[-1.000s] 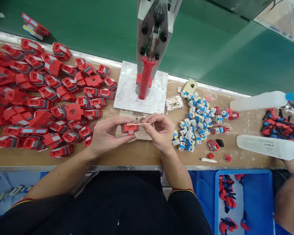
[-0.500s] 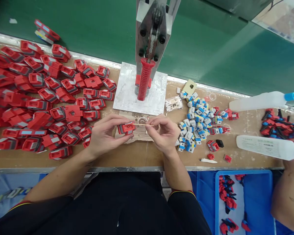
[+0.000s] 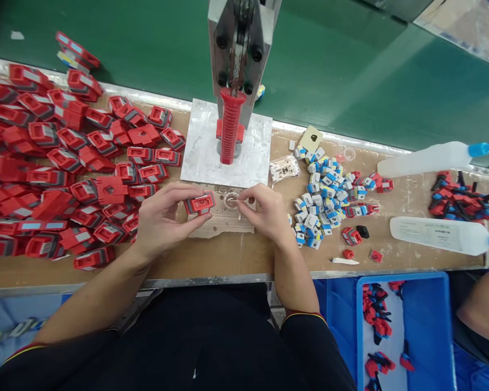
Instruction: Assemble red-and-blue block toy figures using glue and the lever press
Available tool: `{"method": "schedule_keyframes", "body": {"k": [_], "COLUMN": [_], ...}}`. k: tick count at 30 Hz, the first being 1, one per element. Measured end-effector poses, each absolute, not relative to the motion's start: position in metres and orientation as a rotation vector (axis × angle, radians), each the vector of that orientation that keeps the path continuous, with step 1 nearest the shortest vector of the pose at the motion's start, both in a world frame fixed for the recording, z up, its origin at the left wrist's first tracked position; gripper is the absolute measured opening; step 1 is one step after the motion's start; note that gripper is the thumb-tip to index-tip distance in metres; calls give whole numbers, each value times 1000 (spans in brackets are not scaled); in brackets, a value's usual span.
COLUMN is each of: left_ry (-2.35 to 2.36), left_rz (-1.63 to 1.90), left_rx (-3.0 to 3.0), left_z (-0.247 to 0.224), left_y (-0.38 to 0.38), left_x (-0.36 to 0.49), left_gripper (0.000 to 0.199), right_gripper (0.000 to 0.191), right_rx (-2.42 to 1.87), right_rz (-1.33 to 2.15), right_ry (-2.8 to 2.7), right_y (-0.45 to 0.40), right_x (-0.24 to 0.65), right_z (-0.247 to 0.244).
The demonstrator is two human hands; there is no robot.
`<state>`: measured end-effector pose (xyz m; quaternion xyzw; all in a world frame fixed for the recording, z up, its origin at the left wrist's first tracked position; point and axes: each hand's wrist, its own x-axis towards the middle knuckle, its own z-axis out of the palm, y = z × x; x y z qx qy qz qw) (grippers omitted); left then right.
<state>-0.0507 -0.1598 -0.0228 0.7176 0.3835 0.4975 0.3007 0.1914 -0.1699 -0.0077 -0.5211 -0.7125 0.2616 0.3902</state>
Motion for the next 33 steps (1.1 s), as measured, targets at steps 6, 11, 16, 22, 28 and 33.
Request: {"method": "schedule_keyframes", "body": {"k": [6,11,16,22,28,33], "left_ry": [1049,1002,977,986,1037,1025], "left_rz": [1275,1288,1253,1282,1269,1257], "left_rx": [1897,1909,1952,1940,1938,1968], "left_z": [-23,-23,-22,-22,-21,-19], "left_y": [-159,-158,-161,-161,-160,-160], "left_x": [-51,-51,-47,-47,-50,-51], "left_gripper": [23,23,24,26,23,25], "right_gripper": [10,11,32,13,10,10], "right_rx": [-1373,-1320,-1091,-1275,-1382,-1365], "right_rz": [654,708,707,687,650,613], "right_ry": [-1819,-1648,-1283,-1519,-1811,-1832], "right_y": [-170,-173,-178,-174,-167,-166], "right_x": [194,193,183,187,192,191], "right_z": [-9,-4,1,-4,-9,-10]}}
